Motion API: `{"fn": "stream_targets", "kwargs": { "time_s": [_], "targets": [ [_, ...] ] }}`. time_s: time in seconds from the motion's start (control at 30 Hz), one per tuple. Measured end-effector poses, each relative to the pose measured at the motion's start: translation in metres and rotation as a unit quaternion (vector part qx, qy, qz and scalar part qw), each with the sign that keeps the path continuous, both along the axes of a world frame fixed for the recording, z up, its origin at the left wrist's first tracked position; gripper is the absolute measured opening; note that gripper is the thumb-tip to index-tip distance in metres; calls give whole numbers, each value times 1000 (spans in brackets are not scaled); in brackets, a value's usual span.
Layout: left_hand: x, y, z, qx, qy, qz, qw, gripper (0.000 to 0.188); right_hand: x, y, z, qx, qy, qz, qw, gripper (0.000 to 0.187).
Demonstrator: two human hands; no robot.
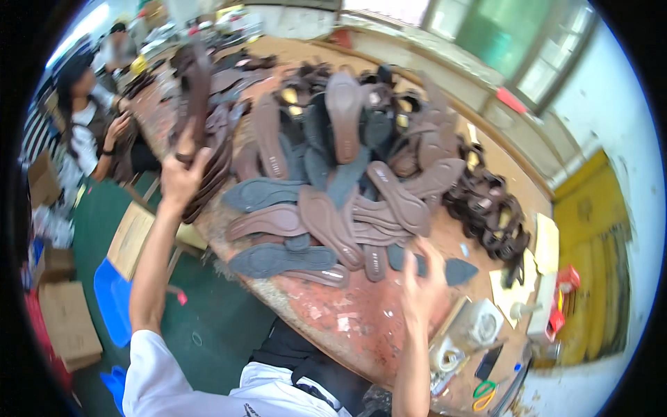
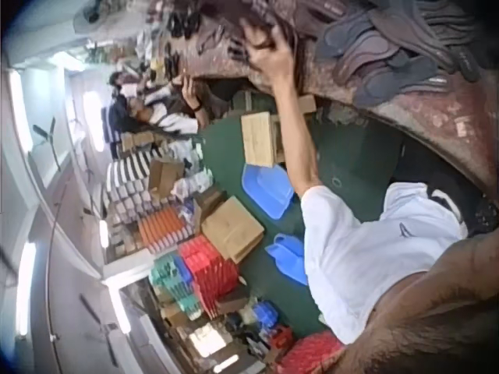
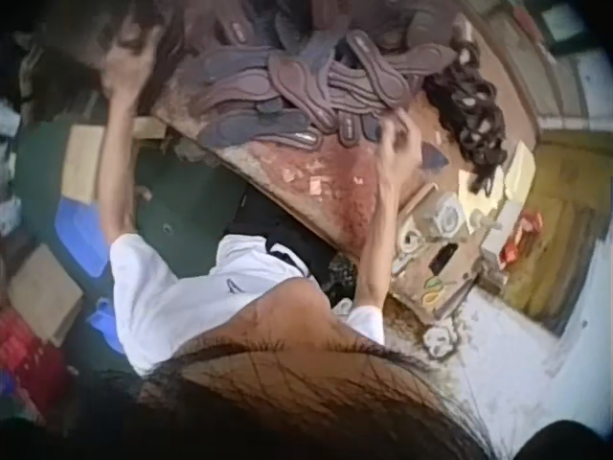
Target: The person assembles slippers by hand at a workbench. They repeatedly pick up a sole and a strap, press the strap into the sole, and place the finished slipper aside. Another person works in the background.
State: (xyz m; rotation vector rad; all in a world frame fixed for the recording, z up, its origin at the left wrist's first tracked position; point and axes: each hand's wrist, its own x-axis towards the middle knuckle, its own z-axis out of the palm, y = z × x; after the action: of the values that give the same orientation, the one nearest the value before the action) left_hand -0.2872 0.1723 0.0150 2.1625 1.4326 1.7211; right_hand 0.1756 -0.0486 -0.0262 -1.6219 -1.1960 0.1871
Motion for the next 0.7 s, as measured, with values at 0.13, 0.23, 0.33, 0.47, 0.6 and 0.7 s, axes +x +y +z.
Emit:
{"fn": "stream_targets", "kwargs": {
  "time_s": [0.13,0.23,0.33,0.47,0.6,0.7],
  "targets": [
    [-92,55,-48,-199,258,78,942,46,30,125,-45,-16,-266,-34,963,60],
    [-99,38,-70,-197,254,5,947,40,38,147,-36,-178,-333,-56,924,74],
    [-105,19,-62,-131,332,-30,934,34,38,142,-26,-171,-367,-42,913,62],
    [-90,-42,-62,-253,172,70,949,30,34,133,-7,-108,-341,-69,931,54],
    [49,-117,-56,-26,173,105,979,31,37,94,20,-12,-165,-110,980,65],
    [175,-143,-15,-42,85,-87,992,34,-3,30,45,-47,-22,-63,997,72]
  ]
}}
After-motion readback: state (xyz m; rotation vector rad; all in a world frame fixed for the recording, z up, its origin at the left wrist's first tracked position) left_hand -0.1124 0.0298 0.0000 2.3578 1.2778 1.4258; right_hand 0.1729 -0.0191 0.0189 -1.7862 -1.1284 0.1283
